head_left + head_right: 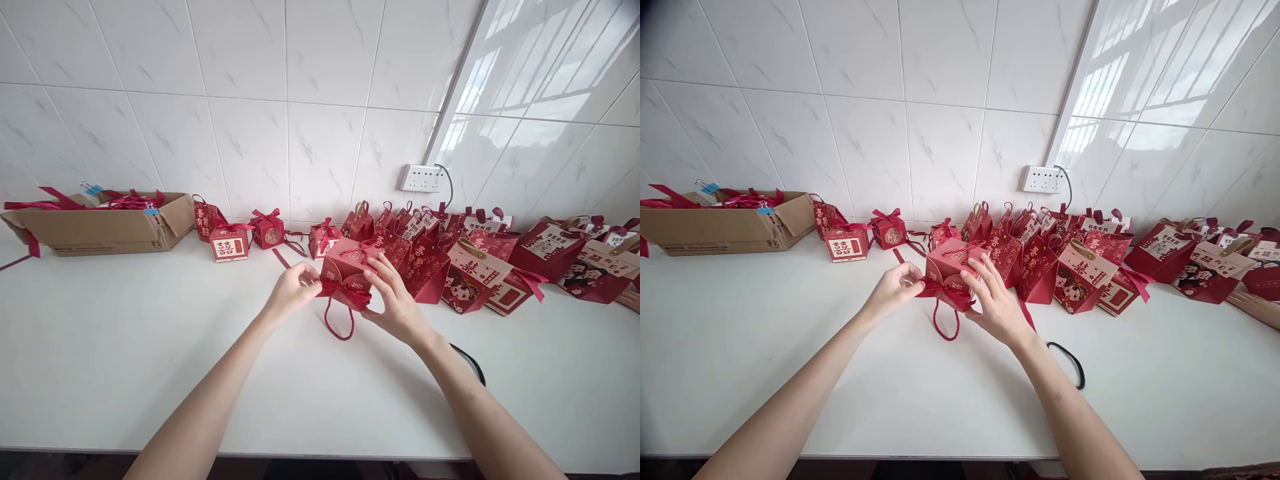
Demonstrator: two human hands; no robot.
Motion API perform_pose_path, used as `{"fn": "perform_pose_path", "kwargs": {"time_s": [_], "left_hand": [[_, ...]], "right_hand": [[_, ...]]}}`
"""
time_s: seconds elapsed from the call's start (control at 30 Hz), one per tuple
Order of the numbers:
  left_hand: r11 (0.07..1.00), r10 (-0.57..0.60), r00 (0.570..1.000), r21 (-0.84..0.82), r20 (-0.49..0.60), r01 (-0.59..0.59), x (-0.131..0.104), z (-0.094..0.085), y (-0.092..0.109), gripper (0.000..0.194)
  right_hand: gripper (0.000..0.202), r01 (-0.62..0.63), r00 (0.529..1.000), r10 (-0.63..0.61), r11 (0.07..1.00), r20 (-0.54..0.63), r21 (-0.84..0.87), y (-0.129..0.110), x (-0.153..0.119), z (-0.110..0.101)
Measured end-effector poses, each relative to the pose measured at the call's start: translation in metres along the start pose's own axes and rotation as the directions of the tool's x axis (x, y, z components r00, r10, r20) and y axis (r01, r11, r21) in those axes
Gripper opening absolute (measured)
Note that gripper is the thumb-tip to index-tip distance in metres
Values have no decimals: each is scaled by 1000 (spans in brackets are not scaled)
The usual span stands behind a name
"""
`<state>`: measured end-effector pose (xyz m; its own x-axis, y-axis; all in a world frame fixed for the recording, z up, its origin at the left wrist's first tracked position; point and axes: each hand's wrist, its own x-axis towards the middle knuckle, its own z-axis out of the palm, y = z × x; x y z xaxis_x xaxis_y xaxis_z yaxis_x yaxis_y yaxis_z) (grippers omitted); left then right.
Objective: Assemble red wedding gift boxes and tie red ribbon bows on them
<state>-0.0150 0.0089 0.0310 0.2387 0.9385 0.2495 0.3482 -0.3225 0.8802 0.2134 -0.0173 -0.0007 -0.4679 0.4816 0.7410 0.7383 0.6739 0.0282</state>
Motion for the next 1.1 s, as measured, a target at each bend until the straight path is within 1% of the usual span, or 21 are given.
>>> {"fn": "perform_pose_path", "kwargs": {"time_s": [0.2,0.3,0.37,0.47,0.5,0.53,0.6,0.7,0.77,0.8,0.87,0.9,0.93,0.97,1.03,1.07,1.1], "left_hand": [[995,92,996,50,5,-92,-1,0,-1,10],[975,178,982,147,-58,-168,-3,2,0,11],[933,297,946,250,-126,-260,-5,5,-1,12],[832,487,852,401,-195,-383,-5,9,-4,13],[806,523,827,435,-207,-401,-5,11,-5,12],[790,543,811,460,-218,-406,-4,12,-6,12],[779,553,799,488,-236,-395,-4,13,-7,13],[793,533,805,487,-261,-367,-5,15,-5,15],[823,493,826,452,-271,-343,-7,14,-2,16],[849,455,847,421,-273,-320,-8,12,0,15],[915,329,912,319,-243,-245,-8,7,4,11],[949,253,947,241,-195,-204,-8,3,5,8],[975,186,975,144,-124,-168,-7,-1,7,8],[989,142,989,37,-40,-141,-6,-5,8,12],[982,131,986,-147,98,-116,-4,-13,9,23],[974,137,982,-197,129,-110,-3,-16,9,27],[971,135,981,-215,136,-103,-2,-17,9,29]], "right_hand": [[86,24,1000,-24,1000,-11,10,-2,2,0],[86,35,999,-35,999,-15,16,-3,3,1],[85,44,999,-43,999,-15,20,-5,3,2],[85,55,998,-55,998,-4,31,-5,3,2],[85,57,998,-57,998,-3,33,-5,3,2],[84,59,998,-59,998,-4,34,-5,3,2],[84,59,998,-59,998,-14,34,-5,3,2],[83,62,998,-61,997,-18,44,-6,4,2],[83,60,998,-59,996,-13,59,-7,4,2],[83,53,999,-53,996,-9,71,-7,4,2],[85,29,1000,-29,994,-3,103,-7,4,2],[86,11,1000,-11,992,-1,124,-6,4,3],[88,-12,1000,12,989,2,150,-6,3,3],[89,-42,999,42,982,5,182,-5,3,4],[93,-108,994,108,957,15,268,-3,2,5],[94,-138,990,138,939,24,315,-3,1,5],[95,-162,986,160,919,36,358,-3,1,6]]}}
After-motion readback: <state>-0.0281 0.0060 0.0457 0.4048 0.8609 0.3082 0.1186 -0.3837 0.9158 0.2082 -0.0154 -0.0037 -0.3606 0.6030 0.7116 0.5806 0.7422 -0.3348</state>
